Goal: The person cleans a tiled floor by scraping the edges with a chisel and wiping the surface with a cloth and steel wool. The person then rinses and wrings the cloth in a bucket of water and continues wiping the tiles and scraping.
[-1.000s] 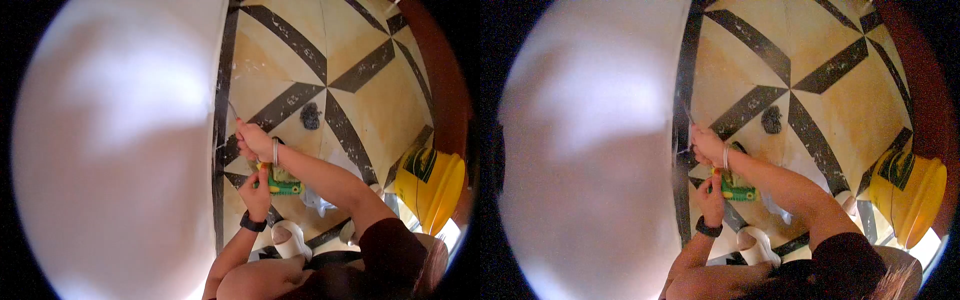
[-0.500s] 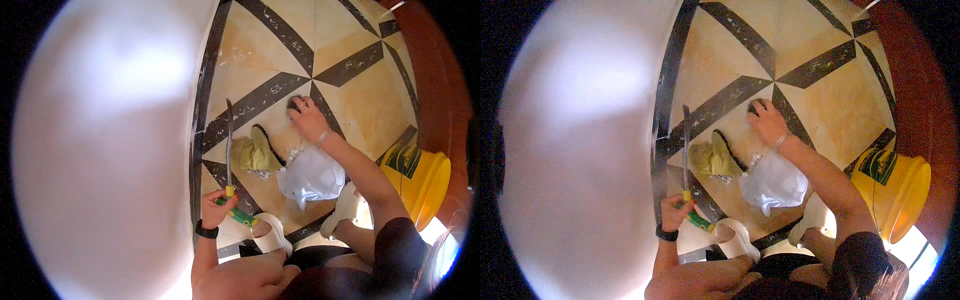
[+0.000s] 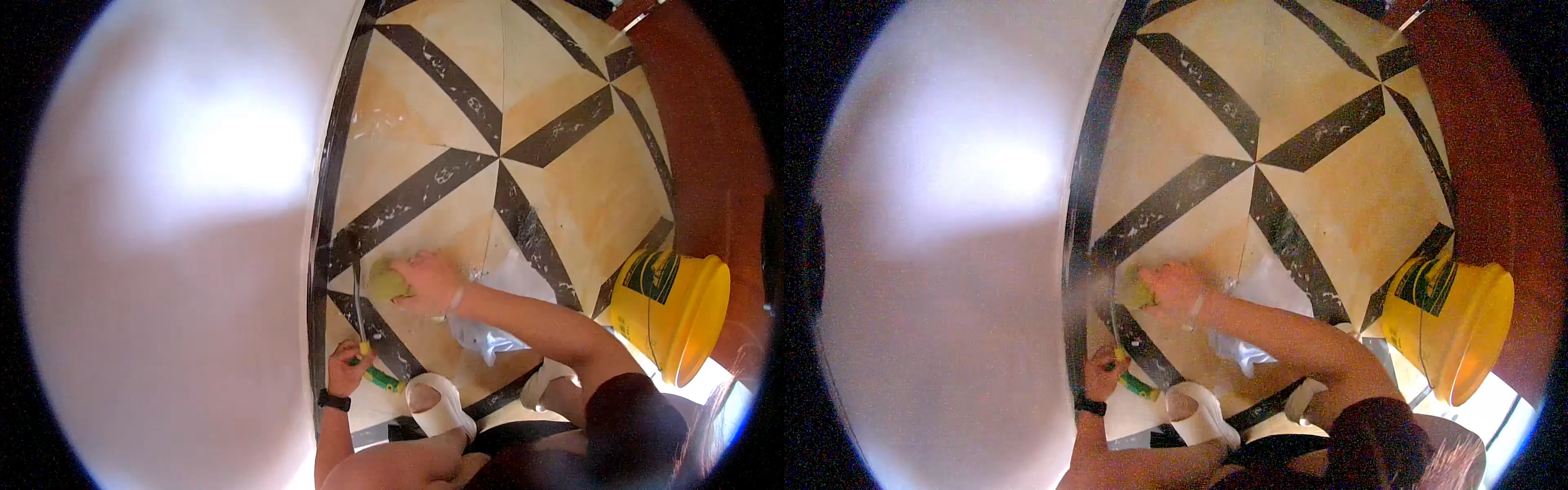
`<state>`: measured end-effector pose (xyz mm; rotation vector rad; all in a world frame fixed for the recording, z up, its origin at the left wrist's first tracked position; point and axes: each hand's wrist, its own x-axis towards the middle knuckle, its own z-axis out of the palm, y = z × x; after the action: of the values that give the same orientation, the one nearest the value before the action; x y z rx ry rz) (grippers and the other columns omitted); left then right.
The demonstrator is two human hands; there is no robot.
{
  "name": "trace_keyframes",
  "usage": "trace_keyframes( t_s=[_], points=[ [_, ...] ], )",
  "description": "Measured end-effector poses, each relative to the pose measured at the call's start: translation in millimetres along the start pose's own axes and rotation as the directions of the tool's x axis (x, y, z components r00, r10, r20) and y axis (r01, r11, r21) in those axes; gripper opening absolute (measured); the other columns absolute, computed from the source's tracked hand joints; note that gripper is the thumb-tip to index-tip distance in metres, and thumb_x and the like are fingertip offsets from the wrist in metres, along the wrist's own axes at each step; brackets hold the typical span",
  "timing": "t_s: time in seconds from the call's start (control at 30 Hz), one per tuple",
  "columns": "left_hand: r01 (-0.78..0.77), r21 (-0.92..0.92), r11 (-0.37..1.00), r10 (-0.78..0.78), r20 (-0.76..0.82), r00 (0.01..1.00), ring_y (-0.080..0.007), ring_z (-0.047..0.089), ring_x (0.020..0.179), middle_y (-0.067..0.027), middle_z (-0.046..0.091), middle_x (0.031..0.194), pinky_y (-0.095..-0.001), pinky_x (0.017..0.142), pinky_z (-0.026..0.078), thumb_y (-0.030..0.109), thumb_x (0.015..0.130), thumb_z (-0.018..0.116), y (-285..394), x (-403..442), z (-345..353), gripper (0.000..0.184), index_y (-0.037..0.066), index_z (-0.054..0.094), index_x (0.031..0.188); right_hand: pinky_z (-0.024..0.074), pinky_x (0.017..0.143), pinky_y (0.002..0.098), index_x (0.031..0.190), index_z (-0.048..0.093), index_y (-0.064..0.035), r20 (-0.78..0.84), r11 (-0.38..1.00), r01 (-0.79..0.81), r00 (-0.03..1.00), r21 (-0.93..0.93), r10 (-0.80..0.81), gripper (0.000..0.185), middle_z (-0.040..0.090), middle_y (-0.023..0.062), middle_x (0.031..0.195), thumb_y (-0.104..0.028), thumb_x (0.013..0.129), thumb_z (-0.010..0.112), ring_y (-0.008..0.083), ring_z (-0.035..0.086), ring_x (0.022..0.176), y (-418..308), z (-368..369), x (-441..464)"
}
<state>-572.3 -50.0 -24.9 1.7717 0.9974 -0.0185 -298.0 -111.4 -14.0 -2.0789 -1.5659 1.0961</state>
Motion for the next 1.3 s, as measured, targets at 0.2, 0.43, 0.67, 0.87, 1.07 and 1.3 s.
trace_keyframes(
  t_s=[0.2,0.43,0.67,0.87,1.07,1.3],
  points=[
    [-0.069,0.532,0.844,0.139,-0.093,0.986,-0.0305,0.051,0.089,-0.0167,0.056,0.088,-0.0408,0.078,0.041,0.018,0.071,0.064,-10,3,13,0.024,-0.002,0.062,0.084,0.0470,0.079,0.0322,0.112,0.050,-0.0031,-0.509,0.871,0.053,0.828,0.489,0.236,0.046,0.063,0.0096,0.095,-0.024,0.074,0.067,0.0181,0.059,0.087,136,-126,-6],
    [0.125,0.755,0.644,0.102,-0.246,0.964,-0.0407,0.033,0.111,-0.0224,0.037,0.121,-0.0578,0.090,0.023,0.035,0.074,0.062,-26,-8,63,0.066,-0.004,0.035,0.120,0.0379,0.092,0.0342,0.127,0.038,-0.0065,-0.915,0.931,-0.255,0.244,0.260,0.322,0.059,0.050,0.0181,0.117,-0.025,0.077,0.065,0.0269,0.049,0.108,303,-181,72],
    [0.088,0.703,0.705,0.151,-0.270,0.951,-0.0401,0.033,0.109,-0.0209,0.038,0.117,-0.0552,0.091,0.024,0.031,0.075,0.063,-25,-1,63,0.064,-0.004,0.035,0.120,0.0342,0.097,0.0372,0.117,0.049,-0.0101,-0.757,0.999,-0.032,0.654,-0.009,0.014,0.052,0.048,0.0166,0.122,-0.022,0.069,0.066,0.0321,0.045,0.113,178,-180,221],
    [0.079,0.677,0.732,0.185,-0.310,0.933,-0.0391,0.034,0.106,-0.0211,0.038,0.114,-0.0543,0.090,0.025,0.020,0.076,0.058,-49,-10,68,0.050,-0.004,0.039,0.115,0.0364,0.094,0.0415,0.106,0.054,-0.0074,-0.607,0.959,0.230,0.742,-0.168,-0.284,0.050,0.053,0.0157,0.112,-0.019,0.060,0.068,0.0323,0.047,0.107,108,-117,218],
    [0.093,0.645,0.758,0.134,-0.294,0.946,-0.0379,0.036,0.101,-0.0206,0.039,0.109,-0.0517,0.087,0.026,0.009,0.073,0.052,-37,-8,63,0.039,-0.002,0.043,0.110,0.0419,0.087,0.0395,0.105,0.057,-0.0064,-0.257,0.854,0.375,0.920,0.360,-0.296,0.044,0.058,0.0120,0.105,-0.009,0.062,0.065,0.0264,0.055,0.097,42,-24,94],
    [0.042,0.695,0.718,0.129,-0.192,0.973,-0.0356,0.041,0.099,-0.0194,0.046,0.105,-0.0505,0.085,0.026,0.012,0.076,0.049,-41,-7,61,0.037,0.000,0.043,0.110,0.0448,0.080,0.0289,0.121,0.043,0.0018,-0.717,0.747,0.318,0.633,0.584,0.292,0.055,0.059,0.0128,0.107,-0.014,0.073,0.065,0.0169,0.057,0.092,107,-172,228]
  ],
)
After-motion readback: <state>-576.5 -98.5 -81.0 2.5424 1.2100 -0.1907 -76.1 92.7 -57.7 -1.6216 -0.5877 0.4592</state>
